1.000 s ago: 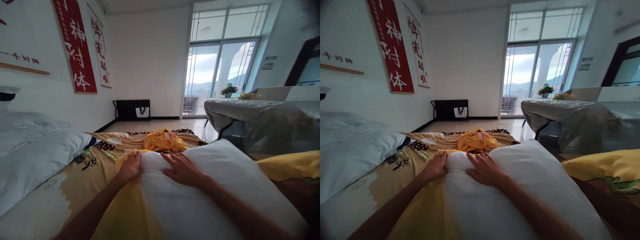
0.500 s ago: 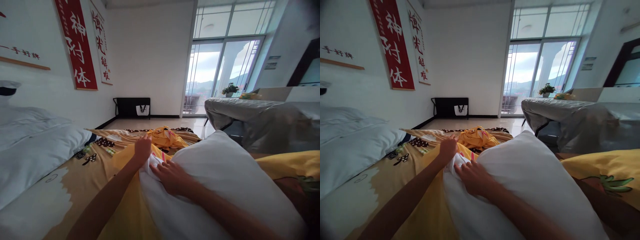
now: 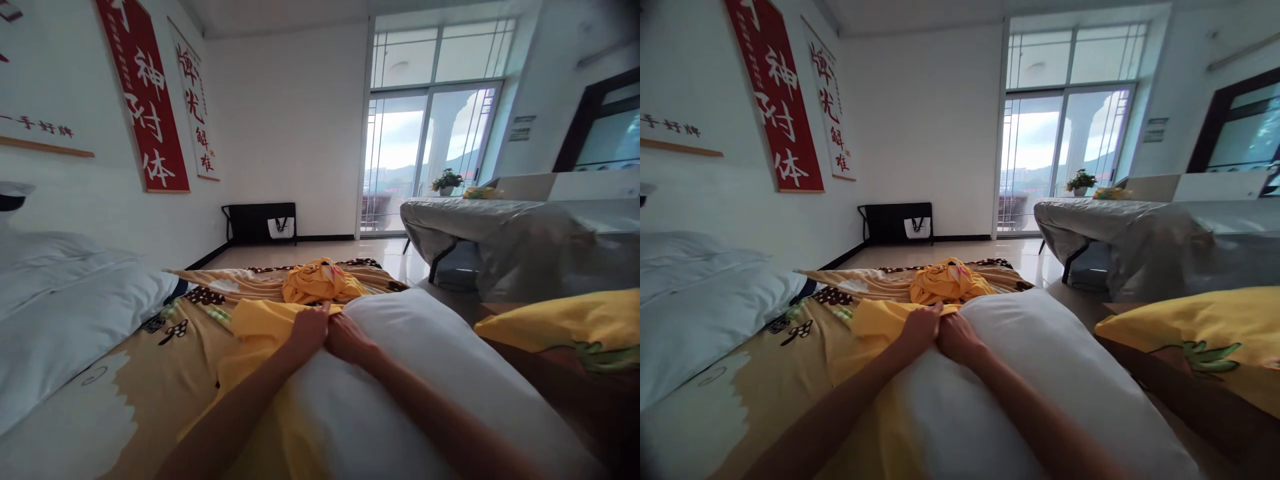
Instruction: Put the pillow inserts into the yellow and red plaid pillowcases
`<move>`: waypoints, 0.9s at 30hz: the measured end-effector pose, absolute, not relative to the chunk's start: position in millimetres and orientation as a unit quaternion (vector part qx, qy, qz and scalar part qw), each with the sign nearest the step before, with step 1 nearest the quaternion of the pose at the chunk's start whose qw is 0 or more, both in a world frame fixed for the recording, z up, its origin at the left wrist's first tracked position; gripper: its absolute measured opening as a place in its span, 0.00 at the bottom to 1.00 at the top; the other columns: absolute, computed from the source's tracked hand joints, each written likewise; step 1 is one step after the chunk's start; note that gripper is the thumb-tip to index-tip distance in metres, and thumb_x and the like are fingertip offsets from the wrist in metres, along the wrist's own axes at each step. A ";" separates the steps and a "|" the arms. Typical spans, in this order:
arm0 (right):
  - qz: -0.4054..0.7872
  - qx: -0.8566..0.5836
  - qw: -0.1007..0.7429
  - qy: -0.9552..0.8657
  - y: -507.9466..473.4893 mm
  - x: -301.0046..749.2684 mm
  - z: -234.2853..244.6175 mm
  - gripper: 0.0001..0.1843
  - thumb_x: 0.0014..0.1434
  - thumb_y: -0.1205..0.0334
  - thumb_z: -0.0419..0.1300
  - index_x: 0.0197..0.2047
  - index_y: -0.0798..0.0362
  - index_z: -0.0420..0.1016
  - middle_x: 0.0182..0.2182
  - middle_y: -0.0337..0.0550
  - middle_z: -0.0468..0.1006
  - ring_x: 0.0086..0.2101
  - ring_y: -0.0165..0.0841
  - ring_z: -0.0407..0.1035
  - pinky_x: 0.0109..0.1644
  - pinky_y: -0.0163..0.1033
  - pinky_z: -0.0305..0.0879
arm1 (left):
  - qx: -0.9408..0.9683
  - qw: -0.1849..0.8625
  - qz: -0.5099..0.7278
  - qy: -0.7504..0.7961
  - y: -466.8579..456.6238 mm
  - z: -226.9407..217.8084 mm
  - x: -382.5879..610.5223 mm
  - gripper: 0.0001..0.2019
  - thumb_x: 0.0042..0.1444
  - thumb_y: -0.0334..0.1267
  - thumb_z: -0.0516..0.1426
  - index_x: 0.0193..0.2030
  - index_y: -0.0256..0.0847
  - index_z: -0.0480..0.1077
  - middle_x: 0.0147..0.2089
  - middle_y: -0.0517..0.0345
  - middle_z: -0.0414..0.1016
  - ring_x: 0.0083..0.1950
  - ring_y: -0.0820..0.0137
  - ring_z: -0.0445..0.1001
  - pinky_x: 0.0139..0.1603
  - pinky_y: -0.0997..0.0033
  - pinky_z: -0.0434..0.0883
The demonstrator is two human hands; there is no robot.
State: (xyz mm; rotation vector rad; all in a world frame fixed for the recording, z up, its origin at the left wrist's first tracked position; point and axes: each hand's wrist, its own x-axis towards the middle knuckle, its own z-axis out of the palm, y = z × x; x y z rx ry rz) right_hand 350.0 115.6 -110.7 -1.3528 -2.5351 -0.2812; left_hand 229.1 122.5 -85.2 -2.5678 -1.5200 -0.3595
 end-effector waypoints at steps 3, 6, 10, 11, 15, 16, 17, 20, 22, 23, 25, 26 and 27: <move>-0.047 -0.428 0.146 -0.891 116.6 392.2 -93.3 0.21 0.57 0.62 0.58 0.54 0.55 0.72 0.53 0.53 0.72 0.54 0.39 0.65 0.59 0.45 0.59 | -0.846 0.065 -0.126 -0.513 127.0 -86.1 202.0 0.16 0.58 0.27 0.46 0.50 0.37 0.68 0.36 0.45 0.77 0.39 0.59 0.78 0.35 0.66 0.70; -0.026 -0.502 0.172 -0.847 123.0 434.8 -85.4 0.30 0.55 0.52 0.60 0.60 0.53 0.67 0.58 0.52 0.69 0.57 0.45 0.62 0.61 0.50 0.56 | -0.853 0.052 -0.136 -0.501 119.2 -87.5 195.5 0.15 0.60 0.33 0.46 0.50 0.43 0.68 0.34 0.50 0.77 0.36 0.62 0.77 0.34 0.69 0.68; -0.022 -0.572 0.132 -0.809 119.0 436.2 -96.0 0.29 0.58 0.44 0.56 0.56 0.54 0.71 0.49 0.55 0.76 0.48 0.49 0.70 0.51 0.50 0.64 | -0.852 0.034 -0.167 -0.495 119.3 -88.8 213.6 0.13 0.63 0.40 0.45 0.49 0.46 0.67 0.35 0.55 0.78 0.38 0.65 0.77 0.35 0.71 0.66; -0.033 -0.577 0.125 -0.806 113.0 426.0 -98.5 0.26 0.59 0.45 0.54 0.53 0.54 0.73 0.45 0.54 0.78 0.44 0.48 0.72 0.47 0.48 0.65 | -0.847 0.031 -0.176 -0.500 124.2 -87.4 219.1 0.13 0.64 0.40 0.45 0.49 0.45 0.67 0.36 0.54 0.78 0.39 0.65 0.77 0.36 0.71 0.66; -0.113 -0.530 0.107 -0.834 81.8 375.8 -98.6 0.13 0.62 0.57 0.52 0.43 0.53 0.76 0.38 0.49 0.80 0.39 0.42 0.74 0.44 0.44 0.64 | -0.830 0.013 -0.219 -0.514 146.6 -70.2 241.2 0.15 0.65 0.37 0.41 0.49 0.40 0.66 0.41 0.50 0.78 0.43 0.66 0.76 0.39 0.71 0.68; -0.126 -0.511 0.103 -0.844 77.1 366.8 -97.7 0.12 0.62 0.61 0.52 0.42 0.53 0.76 0.38 0.49 0.80 0.39 0.41 0.74 0.45 0.43 0.64 | -0.832 0.011 -0.227 -0.506 148.3 -64.0 248.0 0.15 0.65 0.37 0.41 0.49 0.40 0.66 0.42 0.50 0.77 0.44 0.68 0.76 0.41 0.72 0.68; -0.134 -0.498 0.099 -0.851 75.3 360.8 -97.5 0.12 0.62 0.64 0.52 0.42 0.54 0.76 0.38 0.49 0.80 0.40 0.41 0.73 0.47 0.44 0.64 | -0.838 0.012 -0.232 -0.494 147.5 -58.0 255.5 0.15 0.65 0.36 0.42 0.49 0.40 0.66 0.42 0.51 0.77 0.45 0.68 0.76 0.42 0.72 0.68; -0.138 -0.530 0.100 -0.831 88.6 364.0 -102.5 0.15 0.61 0.68 0.51 0.45 0.55 0.77 0.43 0.54 0.79 0.46 0.43 0.71 0.54 0.48 0.60 | -0.866 0.021 -0.220 -0.448 133.1 -48.6 277.6 0.12 0.64 0.37 0.46 0.47 0.41 0.68 0.40 0.52 0.77 0.43 0.66 0.76 0.42 0.70 0.69; -0.133 -0.573 0.102 -0.802 107.5 381.1 -109.5 0.15 0.61 0.68 0.51 0.45 0.56 0.78 0.44 0.56 0.78 0.48 0.44 0.70 0.58 0.50 0.57 | -0.885 0.025 -0.194 -0.422 121.3 -54.7 283.9 0.12 0.63 0.35 0.46 0.47 0.40 0.69 0.41 0.50 0.77 0.43 0.64 0.76 0.42 0.67 0.69; -0.129 -0.591 0.101 -0.790 117.0 392.3 -112.9 0.15 0.61 0.68 0.50 0.44 0.57 0.78 0.43 0.56 0.78 0.48 0.44 0.69 0.58 0.51 0.56 | -0.893 0.025 -0.179 -0.412 116.8 -61.9 281.7 0.13 0.63 0.33 0.46 0.48 0.40 0.69 0.43 0.49 0.76 0.45 0.64 0.75 0.43 0.67 0.70; -0.116 -0.616 0.094 -0.773 129.9 415.4 -117.4 0.15 0.63 0.66 0.50 0.45 0.58 0.77 0.42 0.57 0.78 0.47 0.44 0.70 0.56 0.50 0.58 | -0.907 0.024 -0.150 -0.393 110.8 -83.2 263.9 0.15 0.62 0.32 0.47 0.52 0.40 0.68 0.48 0.48 0.75 0.49 0.64 0.73 0.47 0.66 0.70; -0.109 -0.629 0.094 -0.764 131.2 425.5 -118.4 0.16 0.64 0.64 0.50 0.47 0.58 0.75 0.44 0.57 0.77 0.47 0.44 0.70 0.55 0.50 0.60 | -0.914 0.021 -0.142 -0.379 108.5 -95.7 248.4 0.16 0.62 0.32 0.48 0.54 0.41 0.67 0.50 0.48 0.74 0.51 0.64 0.72 0.50 0.65 0.69; -0.108 -0.638 0.101 -0.756 127.9 433.8 -118.9 0.17 0.64 0.62 0.50 0.51 0.58 0.73 0.47 0.58 0.76 0.48 0.44 0.69 0.54 0.49 0.60 | -0.920 0.013 -0.142 -0.365 106.0 -108.2 229.3 0.16 0.63 0.34 0.48 0.56 0.42 0.66 0.52 0.50 0.73 0.54 0.64 0.71 0.54 0.63 0.68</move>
